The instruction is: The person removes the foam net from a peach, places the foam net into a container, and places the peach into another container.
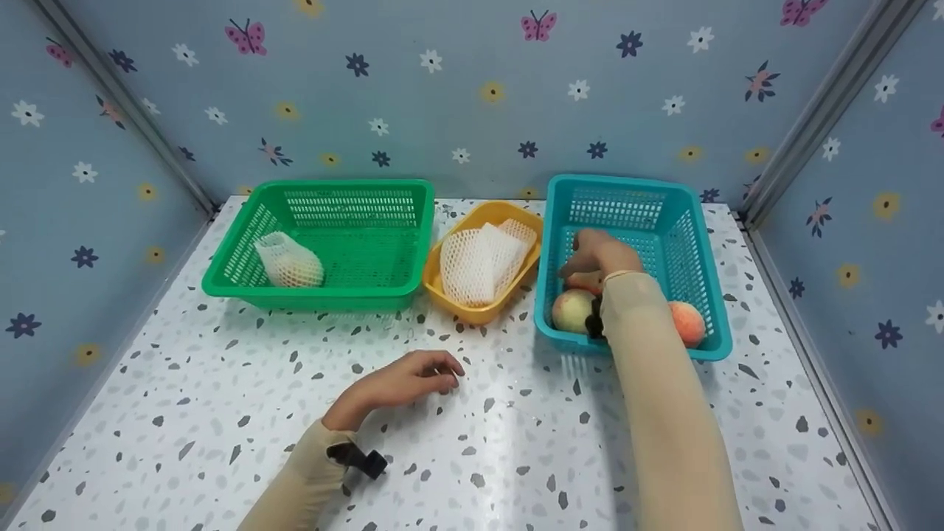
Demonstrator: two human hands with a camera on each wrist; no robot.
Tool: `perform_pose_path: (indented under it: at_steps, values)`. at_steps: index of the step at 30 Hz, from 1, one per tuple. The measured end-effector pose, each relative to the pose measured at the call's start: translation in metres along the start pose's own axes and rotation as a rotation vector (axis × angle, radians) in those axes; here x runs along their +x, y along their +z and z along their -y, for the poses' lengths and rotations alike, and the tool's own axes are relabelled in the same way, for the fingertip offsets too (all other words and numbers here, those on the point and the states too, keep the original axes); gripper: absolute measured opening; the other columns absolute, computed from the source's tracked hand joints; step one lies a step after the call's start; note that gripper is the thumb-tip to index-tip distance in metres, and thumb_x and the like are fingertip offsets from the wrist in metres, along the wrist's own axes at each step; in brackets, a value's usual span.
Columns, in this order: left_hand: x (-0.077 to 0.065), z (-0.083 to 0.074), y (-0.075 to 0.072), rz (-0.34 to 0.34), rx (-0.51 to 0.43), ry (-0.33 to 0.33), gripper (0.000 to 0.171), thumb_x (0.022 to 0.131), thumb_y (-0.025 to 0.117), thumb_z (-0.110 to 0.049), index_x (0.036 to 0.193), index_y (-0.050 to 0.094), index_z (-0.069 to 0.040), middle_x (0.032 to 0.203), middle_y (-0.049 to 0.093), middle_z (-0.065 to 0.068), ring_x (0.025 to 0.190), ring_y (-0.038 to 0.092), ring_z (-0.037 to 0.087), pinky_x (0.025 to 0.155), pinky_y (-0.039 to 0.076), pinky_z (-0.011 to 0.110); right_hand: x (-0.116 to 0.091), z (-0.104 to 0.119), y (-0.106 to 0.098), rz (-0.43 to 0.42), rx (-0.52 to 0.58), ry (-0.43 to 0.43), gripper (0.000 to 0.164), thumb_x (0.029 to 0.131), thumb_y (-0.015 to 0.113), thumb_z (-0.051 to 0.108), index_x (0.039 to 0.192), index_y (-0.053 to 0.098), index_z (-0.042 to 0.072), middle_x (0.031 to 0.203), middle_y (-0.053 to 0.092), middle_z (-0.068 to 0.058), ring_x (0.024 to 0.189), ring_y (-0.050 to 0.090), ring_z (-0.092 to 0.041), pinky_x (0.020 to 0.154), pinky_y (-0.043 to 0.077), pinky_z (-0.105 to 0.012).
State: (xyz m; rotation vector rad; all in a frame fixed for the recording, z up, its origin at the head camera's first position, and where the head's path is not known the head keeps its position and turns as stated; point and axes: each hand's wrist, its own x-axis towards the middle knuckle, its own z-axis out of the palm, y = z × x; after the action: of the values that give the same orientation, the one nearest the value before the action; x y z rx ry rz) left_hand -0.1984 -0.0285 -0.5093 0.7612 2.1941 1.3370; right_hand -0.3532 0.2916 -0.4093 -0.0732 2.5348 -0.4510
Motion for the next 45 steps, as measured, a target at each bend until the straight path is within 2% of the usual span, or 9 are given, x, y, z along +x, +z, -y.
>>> perform_pose_path:
  at_steps: [13,21,27,31,33,35,38,42,45]
  values:
    - [-0.008,-0.001,-0.006,0.007,0.061,-0.022,0.024,0.089,0.05,-0.024,0.107,0.058,-0.012,0.089,0.059,-0.002,0.076,0.057,0.01,0.063,0.044,0.026,-0.004,-0.015,-0.001,-0.034,0.044,-0.036,0.073,0.072,0.065,0.05,0.124,0.043,0.004,0.124,0.042,-0.02,0.107,0.041,-0.036,0.081,0.036,-0.057]
    - [-0.009,0.0,-0.007,-0.001,0.058,-0.015,0.025,0.089,0.049,-0.026,0.108,0.057,-0.011,0.091,0.059,-0.003,0.079,0.058,0.015,0.064,0.044,0.026,-0.013,-0.003,-0.008,-0.079,-0.001,-0.116,0.056,0.079,0.063,0.036,0.12,0.047,0.001,0.12,0.045,-0.022,0.104,0.044,-0.036,0.079,0.039,-0.054]
    - [-0.009,0.001,-0.008,-0.014,0.046,-0.014,0.024,0.089,0.05,-0.024,0.107,0.058,-0.01,0.087,0.059,-0.002,0.072,0.059,0.015,0.06,0.044,0.026,-0.043,0.02,-0.012,-0.257,-0.061,-0.282,0.035,0.081,0.062,0.027,0.105,0.059,0.002,0.1,0.058,-0.015,0.086,0.054,-0.027,0.072,0.046,-0.046]
    - [-0.01,0.001,-0.01,-0.013,-0.019,-0.043,0.021,0.089,0.051,-0.023,0.104,0.059,-0.01,0.073,0.061,0.003,0.057,0.057,0.023,0.048,0.043,0.027,-0.069,0.033,-0.002,-0.421,-0.108,-0.396,0.014,0.082,0.061,0.02,0.086,0.063,0.007,0.082,0.061,-0.006,0.072,0.054,-0.019,0.064,0.048,-0.039]
    - [-0.011,-0.001,-0.012,-0.03,-0.047,-0.048,0.02,0.088,0.053,-0.025,0.1,0.061,-0.012,0.063,0.059,0.006,0.047,0.052,0.021,0.042,0.039,0.026,-0.083,0.04,0.007,-0.501,-0.124,-0.445,0.009,0.081,0.061,0.019,0.078,0.062,0.011,0.072,0.06,-0.002,0.063,0.053,-0.015,0.057,0.047,-0.034]
    - [-0.013,-0.004,-0.014,-0.057,-0.052,-0.04,0.018,0.086,0.056,-0.029,0.093,0.063,-0.014,0.059,0.057,0.01,0.042,0.044,0.016,0.039,0.033,0.024,-0.097,0.046,0.018,-0.563,-0.131,-0.478,0.011,0.081,0.063,0.022,0.074,0.06,0.014,0.065,0.057,0.002,0.056,0.05,-0.012,0.051,0.045,-0.03]
    - [-0.017,-0.009,-0.018,-0.11,-0.026,-0.011,0.018,0.086,0.056,-0.034,0.085,0.062,-0.017,0.062,0.057,0.011,0.042,0.039,0.009,0.041,0.032,0.023,-0.117,0.053,0.036,-0.654,-0.153,-0.529,0.018,0.08,0.064,0.03,0.068,0.056,0.018,0.056,0.05,0.006,0.046,0.044,-0.01,0.043,0.039,-0.027]
    - [-0.023,-0.015,-0.023,-0.149,0.062,0.011,0.023,0.089,0.049,-0.038,0.082,0.059,-0.019,0.064,0.054,0.003,0.045,0.039,0.009,0.045,0.035,0.025,-0.137,0.054,0.059,-0.761,-0.198,-0.611,0.024,0.077,0.065,0.035,0.063,0.052,0.022,0.051,0.043,0.009,0.044,0.039,-0.008,0.04,0.033,-0.025]
    - [-0.03,-0.02,-0.027,-0.159,0.122,-0.007,0.024,0.09,0.046,-0.038,0.084,0.06,-0.019,0.061,0.049,-0.001,0.047,0.039,0.011,0.047,0.036,0.026,-0.146,0.051,0.075,-0.805,-0.219,-0.673,0.023,0.076,0.066,0.034,0.063,0.05,0.024,0.049,0.039,0.011,0.044,0.037,-0.006,0.039,0.03,-0.024]
